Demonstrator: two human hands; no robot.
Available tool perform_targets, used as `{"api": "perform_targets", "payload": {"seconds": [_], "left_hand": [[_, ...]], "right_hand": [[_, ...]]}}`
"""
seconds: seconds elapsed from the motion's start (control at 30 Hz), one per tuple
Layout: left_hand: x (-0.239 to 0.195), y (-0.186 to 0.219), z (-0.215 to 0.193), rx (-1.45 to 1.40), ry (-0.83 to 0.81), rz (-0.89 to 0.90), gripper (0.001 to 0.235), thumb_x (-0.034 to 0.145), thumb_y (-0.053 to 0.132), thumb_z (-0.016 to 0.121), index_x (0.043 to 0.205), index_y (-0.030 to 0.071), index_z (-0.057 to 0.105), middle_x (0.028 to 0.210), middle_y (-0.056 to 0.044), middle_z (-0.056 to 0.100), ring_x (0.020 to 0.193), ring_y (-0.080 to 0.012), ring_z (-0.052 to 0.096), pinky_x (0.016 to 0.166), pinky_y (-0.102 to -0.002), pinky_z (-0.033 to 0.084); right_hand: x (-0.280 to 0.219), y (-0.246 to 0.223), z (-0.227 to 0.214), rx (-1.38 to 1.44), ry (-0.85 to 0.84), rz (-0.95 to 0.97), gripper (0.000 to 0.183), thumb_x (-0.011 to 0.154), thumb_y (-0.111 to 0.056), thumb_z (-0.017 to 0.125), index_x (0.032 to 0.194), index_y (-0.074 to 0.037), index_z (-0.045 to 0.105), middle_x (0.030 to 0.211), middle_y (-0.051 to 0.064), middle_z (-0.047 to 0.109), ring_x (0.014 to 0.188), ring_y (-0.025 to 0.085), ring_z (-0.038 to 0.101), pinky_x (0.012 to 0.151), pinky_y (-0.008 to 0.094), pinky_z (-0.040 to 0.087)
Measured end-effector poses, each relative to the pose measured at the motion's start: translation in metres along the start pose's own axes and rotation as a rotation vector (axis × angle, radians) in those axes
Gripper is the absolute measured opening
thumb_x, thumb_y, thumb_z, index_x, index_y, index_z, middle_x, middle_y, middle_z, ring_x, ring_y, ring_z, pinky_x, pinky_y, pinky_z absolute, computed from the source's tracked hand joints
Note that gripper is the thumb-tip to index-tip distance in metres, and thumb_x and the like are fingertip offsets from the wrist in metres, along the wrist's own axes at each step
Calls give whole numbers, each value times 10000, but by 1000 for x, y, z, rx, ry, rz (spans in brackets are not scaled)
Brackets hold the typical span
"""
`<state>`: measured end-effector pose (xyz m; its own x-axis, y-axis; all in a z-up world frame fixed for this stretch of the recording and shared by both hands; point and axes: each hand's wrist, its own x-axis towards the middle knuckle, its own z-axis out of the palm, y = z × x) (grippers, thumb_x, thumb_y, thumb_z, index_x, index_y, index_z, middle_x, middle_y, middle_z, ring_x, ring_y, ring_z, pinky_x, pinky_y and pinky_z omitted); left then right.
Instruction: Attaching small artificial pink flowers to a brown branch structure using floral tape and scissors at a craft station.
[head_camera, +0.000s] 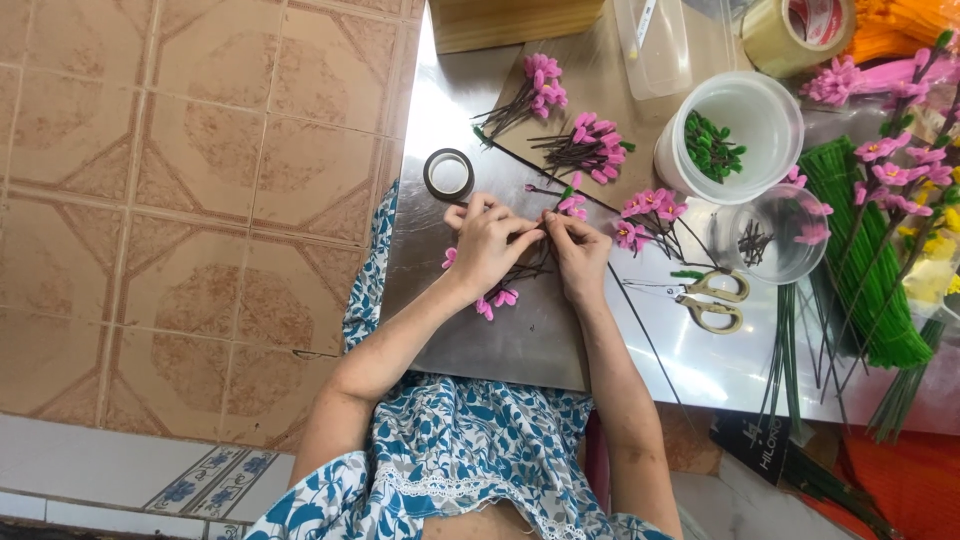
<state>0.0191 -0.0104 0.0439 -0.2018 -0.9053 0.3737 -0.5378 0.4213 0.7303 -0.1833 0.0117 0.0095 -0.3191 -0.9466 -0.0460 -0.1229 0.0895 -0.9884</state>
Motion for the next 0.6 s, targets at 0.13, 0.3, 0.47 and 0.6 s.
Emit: {"api": "perform_targets", "payload": {"seconds": [0.13, 0.3, 0.47, 0.6], "left_hand": [[1, 1, -2, -2, -5, -36, 113, 997, 309, 1073, 1097, 299, 1022, 899, -2, 854, 1176, -287, 694, 1114, -401, 603], [-2, -4, 5, -30, -15, -82, 159, 953, 332, 1103, 1076, 276, 1018, 888, 10, 869, 1178, -269, 708, 1110, -380, 621], [0, 0, 1, -40, -26, -86, 138, 937, 281, 1092, 1053, 265, 1018, 870, 5, 863, 1175, -273, 709, 1113, -391, 621], [-1, 2, 6, -61, -9, -86, 125, 924, 268, 1071, 1033, 274, 1010, 874, -3, 863, 1192, -296, 714, 1132, -426, 605]], "right_hand": [[2, -5, -1, 8, 5, 24, 67, 1185, -89, 980, 1151, -58, 1028, 1048, 128, 969, 1030, 122, 798, 899, 377, 709], [3, -5, 0, 11, 16, 54, 53, 1132, -91, 1039, 1097, -55, 1022, 909, 89, 915, 807, 75, 721, 658, 271, 626], [7, 9, 1, 43, 29, 100, 92, 1093, -92, 1066, 1069, -25, 1008, 836, 110, 895, 679, 63, 659, 548, 236, 564], [10, 23, 4, 134, 66, 140, 178, 1048, -73, 1095, 1003, 33, 961, 788, 140, 855, 569, 64, 619, 476, 230, 521]]}}
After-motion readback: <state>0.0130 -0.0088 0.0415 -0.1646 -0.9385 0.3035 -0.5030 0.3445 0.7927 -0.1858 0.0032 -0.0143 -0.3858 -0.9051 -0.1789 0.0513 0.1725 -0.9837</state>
